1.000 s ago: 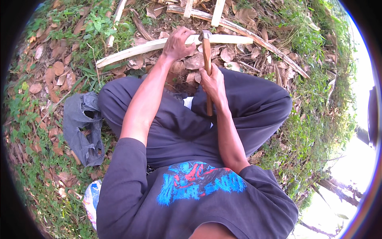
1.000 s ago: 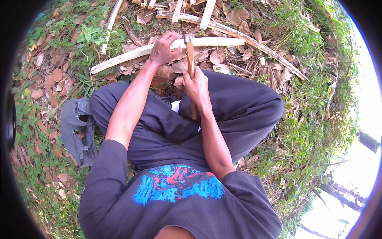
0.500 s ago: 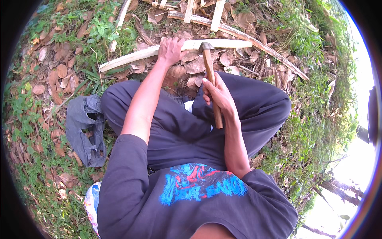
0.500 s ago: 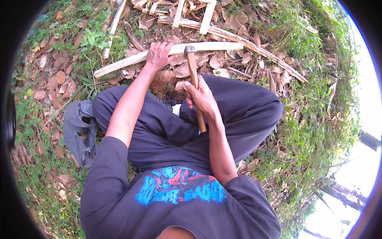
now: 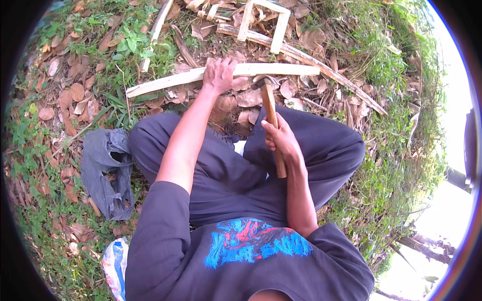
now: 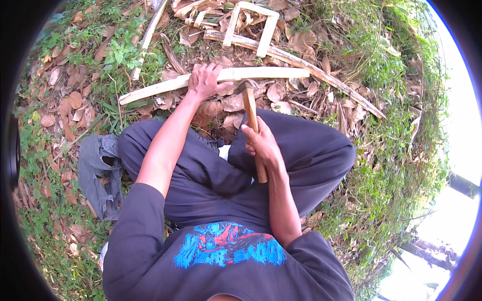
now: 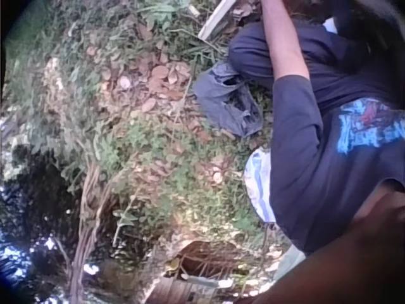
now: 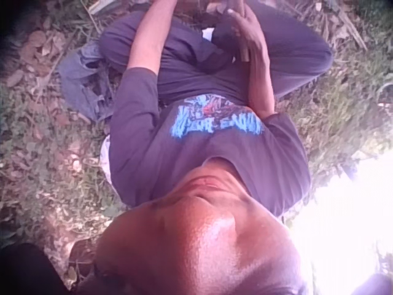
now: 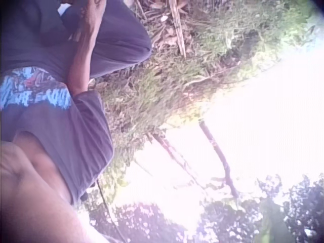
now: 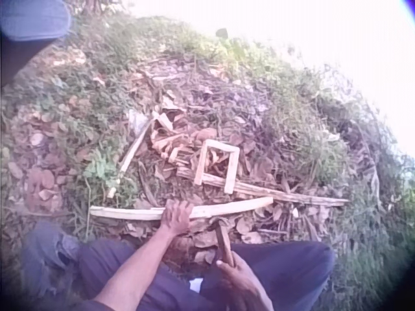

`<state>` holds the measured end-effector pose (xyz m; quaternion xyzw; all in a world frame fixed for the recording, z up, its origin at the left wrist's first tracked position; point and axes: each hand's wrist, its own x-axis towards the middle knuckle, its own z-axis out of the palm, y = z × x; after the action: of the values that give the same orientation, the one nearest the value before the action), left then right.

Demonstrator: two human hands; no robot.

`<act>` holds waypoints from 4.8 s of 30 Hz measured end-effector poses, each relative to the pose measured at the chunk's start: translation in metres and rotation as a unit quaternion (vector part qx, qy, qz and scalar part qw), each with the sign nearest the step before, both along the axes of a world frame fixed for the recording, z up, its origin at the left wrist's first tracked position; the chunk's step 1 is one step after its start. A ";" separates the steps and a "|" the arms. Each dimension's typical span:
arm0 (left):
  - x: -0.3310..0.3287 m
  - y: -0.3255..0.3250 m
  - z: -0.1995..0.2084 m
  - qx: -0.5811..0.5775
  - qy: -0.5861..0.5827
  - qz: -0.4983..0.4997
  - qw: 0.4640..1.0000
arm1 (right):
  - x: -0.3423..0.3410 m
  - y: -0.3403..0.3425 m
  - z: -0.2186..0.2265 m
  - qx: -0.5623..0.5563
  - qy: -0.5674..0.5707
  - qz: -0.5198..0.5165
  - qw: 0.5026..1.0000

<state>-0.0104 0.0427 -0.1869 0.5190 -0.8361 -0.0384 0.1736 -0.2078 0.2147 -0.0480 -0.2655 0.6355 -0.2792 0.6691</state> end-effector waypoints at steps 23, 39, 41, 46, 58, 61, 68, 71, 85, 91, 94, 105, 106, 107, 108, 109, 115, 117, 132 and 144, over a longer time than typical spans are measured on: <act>0.002 -0.004 0.006 0.080 0.016 -0.013 0.997 | 0.019 -0.037 -0.013 -0.121 0.169 0.037 0.977; 0.002 -0.001 -0.037 -0.122 0.130 -0.024 0.984 | 0.033 -0.054 -0.014 -0.203 0.315 0.084 0.923; 0.004 -0.002 -0.042 -0.132 0.119 -0.016 0.984 | 0.032 -0.057 -0.020 -0.208 0.331 0.104 0.915; 0.002 -0.002 -0.022 -0.029 0.086 -0.016 0.996 | 0.027 -0.051 -0.022 -0.129 0.370 0.152 0.907; 0.001 -0.001 -0.012 -0.017 0.068 0.003 0.998 | 0.031 -0.061 -0.012 -0.107 0.351 0.146 0.919; 0.001 0.001 -0.018 -0.078 0.081 -0.004 0.994 | 0.029 -0.054 -0.015 -0.103 0.355 0.154 0.916; -0.001 -0.002 -0.024 -0.060 0.089 -0.003 0.994 | 0.031 -0.032 -0.008 -0.106 0.273 0.079 0.953; 0.004 0.000 -0.030 -0.053 0.081 0.008 0.995 | 0.030 -0.023 0.010 -0.095 0.185 0.018 0.978; -0.017 -0.015 0.022 0.049 0.290 -0.069 0.953 | -0.001 -0.010 -0.027 -0.062 -0.010 -0.173 0.983; -0.033 -0.008 0.019 0.091 0.349 -0.070 0.930 | -0.006 -0.005 -0.035 -0.048 -0.048 -0.188 0.980; -0.027 -0.002 0.015 0.050 0.304 -0.089 0.947 | -0.005 -0.009 -0.029 -0.041 -0.047 -0.188 0.980; -0.029 0.004 0.009 -0.001 0.273 -0.106 0.956 | -0.002 -0.009 -0.025 -0.156 0.164 -0.065 0.972; -0.030 0.005 0.009 -0.005 0.267 -0.106 0.958 | -0.001 -0.011 -0.022 -0.159 0.166 -0.057 0.972; -0.030 0.005 0.009 -0.010 0.261 -0.105 0.960 | 0.001 -0.013 -0.018 -0.162 0.167 -0.049 0.971; -0.031 0.005 0.008 -0.014 0.256 -0.105 0.961 | 0.003 -0.014 -0.016 -0.165 0.170 -0.041 0.971; -0.031 0.005 0.008 -0.002 0.268 -0.098 0.959 | 0.006 -0.016 -0.016 -0.160 0.168 -0.039 0.972; -0.033 0.005 0.006 0.000 0.278 -0.097 0.956 | 0.025 -0.016 -0.037 -0.163 0.179 -0.026 0.970; -0.032 0.005 0.005 0.028 0.292 -0.086 0.952 | 0.030 -0.015 -0.043 -0.165 0.180 -0.014 0.970; -0.033 0.005 0.005 0.016 0.276 -0.075 0.958 | 0.041 -0.005 -0.035 -0.169 0.218 -0.024 0.961; -0.034 0.003 0.006 0.001 0.291 -0.093 0.952 | 0.039 0.005 -0.052 -0.126 0.211 -0.015 0.969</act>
<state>-0.0448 0.0458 -0.1811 0.4054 -0.7941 -0.2041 0.4043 -0.1691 0.2193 -0.0996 -0.3908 0.7263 -0.3044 0.4766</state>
